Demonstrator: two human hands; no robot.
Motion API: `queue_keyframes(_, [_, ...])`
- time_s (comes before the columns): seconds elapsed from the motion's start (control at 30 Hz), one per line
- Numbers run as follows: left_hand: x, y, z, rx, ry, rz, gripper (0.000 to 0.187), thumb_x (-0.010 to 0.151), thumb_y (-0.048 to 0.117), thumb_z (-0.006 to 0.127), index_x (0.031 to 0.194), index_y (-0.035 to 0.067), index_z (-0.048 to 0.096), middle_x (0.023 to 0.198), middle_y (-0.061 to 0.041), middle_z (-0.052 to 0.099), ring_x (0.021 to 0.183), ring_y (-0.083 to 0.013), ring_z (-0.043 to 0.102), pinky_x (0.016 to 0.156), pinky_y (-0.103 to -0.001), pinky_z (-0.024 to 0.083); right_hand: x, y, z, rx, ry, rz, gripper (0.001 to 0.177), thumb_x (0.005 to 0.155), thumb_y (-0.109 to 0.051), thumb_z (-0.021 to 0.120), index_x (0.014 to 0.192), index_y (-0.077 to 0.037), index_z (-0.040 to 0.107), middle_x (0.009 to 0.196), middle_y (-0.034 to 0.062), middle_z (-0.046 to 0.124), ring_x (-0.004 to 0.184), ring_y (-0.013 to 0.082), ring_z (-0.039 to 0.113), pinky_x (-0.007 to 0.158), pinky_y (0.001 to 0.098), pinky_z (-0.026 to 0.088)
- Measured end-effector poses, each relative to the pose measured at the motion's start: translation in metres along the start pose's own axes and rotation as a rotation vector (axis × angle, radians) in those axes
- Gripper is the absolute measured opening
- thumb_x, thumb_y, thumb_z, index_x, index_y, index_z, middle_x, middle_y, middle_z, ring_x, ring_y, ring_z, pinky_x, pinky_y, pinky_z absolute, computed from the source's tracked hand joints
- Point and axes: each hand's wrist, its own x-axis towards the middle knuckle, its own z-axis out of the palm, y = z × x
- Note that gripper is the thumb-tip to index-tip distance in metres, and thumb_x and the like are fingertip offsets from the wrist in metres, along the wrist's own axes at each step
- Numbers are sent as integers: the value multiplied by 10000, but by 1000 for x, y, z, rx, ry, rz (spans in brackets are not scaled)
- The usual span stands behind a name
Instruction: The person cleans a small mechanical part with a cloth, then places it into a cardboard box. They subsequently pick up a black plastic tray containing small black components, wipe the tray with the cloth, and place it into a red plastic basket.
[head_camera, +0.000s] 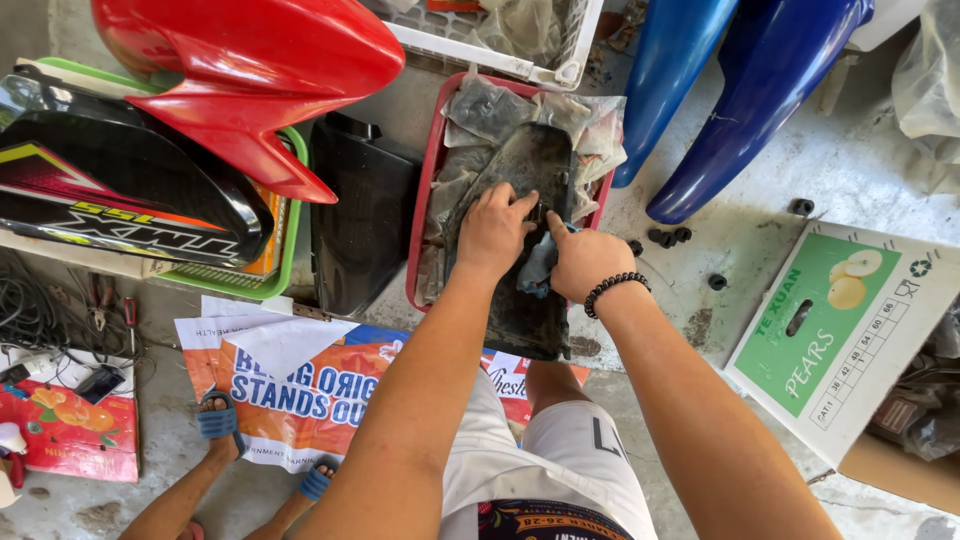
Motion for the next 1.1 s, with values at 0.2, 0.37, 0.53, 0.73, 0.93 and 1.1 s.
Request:
queue_keyframes(0.2, [1,8,-11,7,3,-21,384,901,214,768,1275,155,697,943,-59,524,929,-280,631,773,-430,595,2,0,-11,12,54,-35,687,898,-175,486,1578,-114,406,910,217,725,866,416,737,755,519,620])
queue_keyframes(0.37, [4,6,-9,-1,6,-36,402,857,249,798,1245,188,712,939,-44,524,932,-270,630,756,-437,598,-1,-2,-18,29,59,-51,705,917,-186,491,1605,-135,345,947,246,715,900,442,723,776,544,614])
queue_keyframes(0.53, [4,2,-7,-15,-7,-51,404,829,256,820,1218,204,725,930,-36,534,924,-264,640,734,-436,608,4,-2,-18,60,26,11,709,906,-210,496,1601,-173,367,997,226,712,957,435,723,808,544,607])
queue_keyframes(0.73, [-2,-1,-18,-49,2,1,443,867,220,777,1299,229,678,930,-45,536,913,-287,656,694,-450,635,0,-2,-30,160,25,22,716,911,-192,502,1612,-160,359,1063,251,715,995,444,713,836,561,603])
queue_keyframes(0.93, [-11,-11,-13,-108,15,33,313,915,186,726,1227,186,695,935,-52,578,890,-309,692,651,-428,639,-1,-3,-21,159,10,-5,709,914,-162,490,1608,-120,356,1045,260,711,952,427,723,805,543,614])
queue_keyframes(1.1, [-12,-12,-9,-36,90,42,75,941,185,720,991,147,679,905,-15,545,820,-277,704,605,-378,652,-5,-5,-24,151,8,-5,714,913,-177,490,1612,-144,353,994,244,721,924,425,726,787,541,615])
